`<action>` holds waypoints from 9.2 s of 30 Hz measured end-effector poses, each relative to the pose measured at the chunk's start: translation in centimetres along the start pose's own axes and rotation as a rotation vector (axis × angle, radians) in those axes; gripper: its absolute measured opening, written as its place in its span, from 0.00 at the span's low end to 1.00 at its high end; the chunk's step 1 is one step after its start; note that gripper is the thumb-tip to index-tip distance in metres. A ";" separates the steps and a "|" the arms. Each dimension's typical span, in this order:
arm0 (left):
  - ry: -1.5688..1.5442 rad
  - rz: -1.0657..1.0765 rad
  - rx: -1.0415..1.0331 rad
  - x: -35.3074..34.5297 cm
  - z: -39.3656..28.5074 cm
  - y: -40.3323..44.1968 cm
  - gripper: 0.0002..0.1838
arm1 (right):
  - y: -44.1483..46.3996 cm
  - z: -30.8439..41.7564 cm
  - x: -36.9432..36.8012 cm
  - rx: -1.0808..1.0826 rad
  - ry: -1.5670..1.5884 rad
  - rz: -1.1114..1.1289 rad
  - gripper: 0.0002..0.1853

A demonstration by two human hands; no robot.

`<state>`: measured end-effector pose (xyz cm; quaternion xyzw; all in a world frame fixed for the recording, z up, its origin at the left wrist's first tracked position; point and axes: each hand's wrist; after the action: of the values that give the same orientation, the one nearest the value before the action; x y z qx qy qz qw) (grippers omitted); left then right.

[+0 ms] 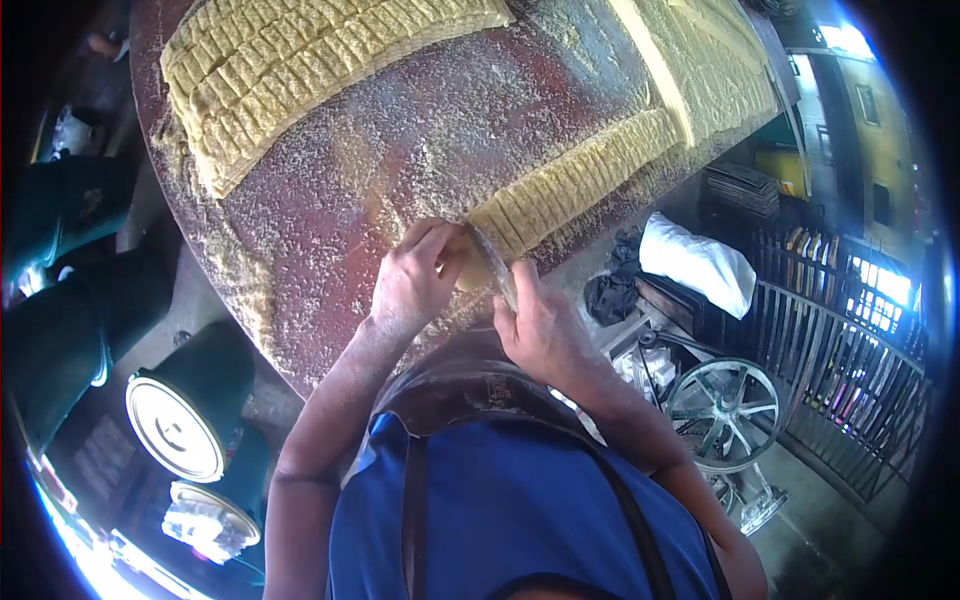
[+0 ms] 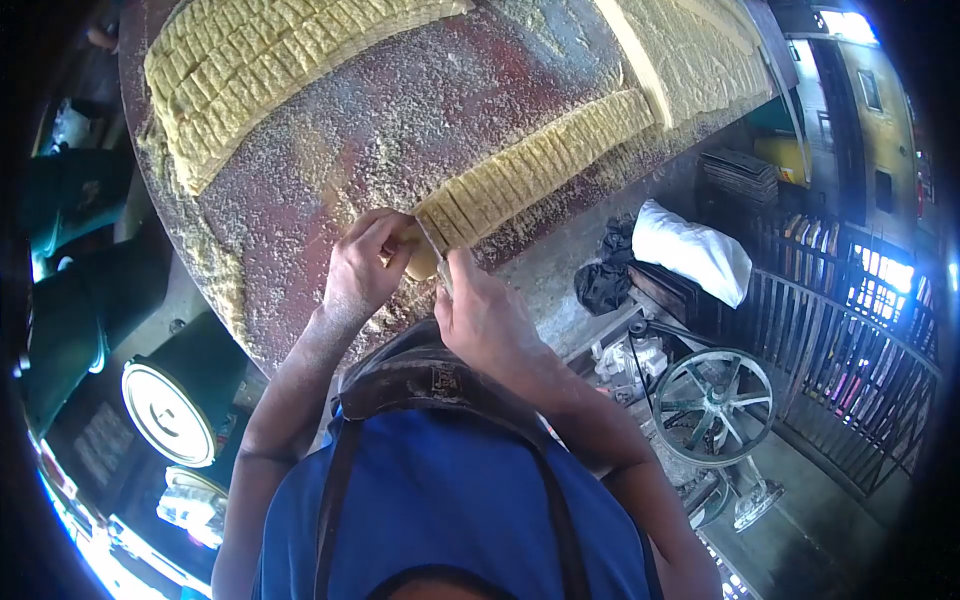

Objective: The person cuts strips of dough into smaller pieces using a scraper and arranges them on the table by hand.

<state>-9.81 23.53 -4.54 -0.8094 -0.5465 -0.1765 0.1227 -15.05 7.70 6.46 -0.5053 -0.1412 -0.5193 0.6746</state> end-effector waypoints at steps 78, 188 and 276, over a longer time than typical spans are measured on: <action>0.355 -0.231 0.325 -1.2 -0.7 -4.5 0.16 | 5.6 -18.3 12.0 0.278 0.532 0.032 0.12; 0.033 -0.138 0.435 -3.6 -13.8 13.6 0.19 | 17.1 -11.5 15.8 0.344 1.066 0.406 0.20; 0.596 -1.016 -1.148 -2.9 -40.1 0.7 0.16 | -13.8 -29.4 50.3 1.675 0.856 -0.808 0.11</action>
<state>-16.21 5.12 30.68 -0.3192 -0.6155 -0.6700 -0.2652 -15.33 -44.06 36.61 0.4412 -0.3658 -0.5793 0.5796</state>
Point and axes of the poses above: each hand's wrist, its own y-axis towards the middle knuckle, its own x-axis out of the back of the hand, z = x × y, and after that the axes turned 3 degrees about -x, right-handed
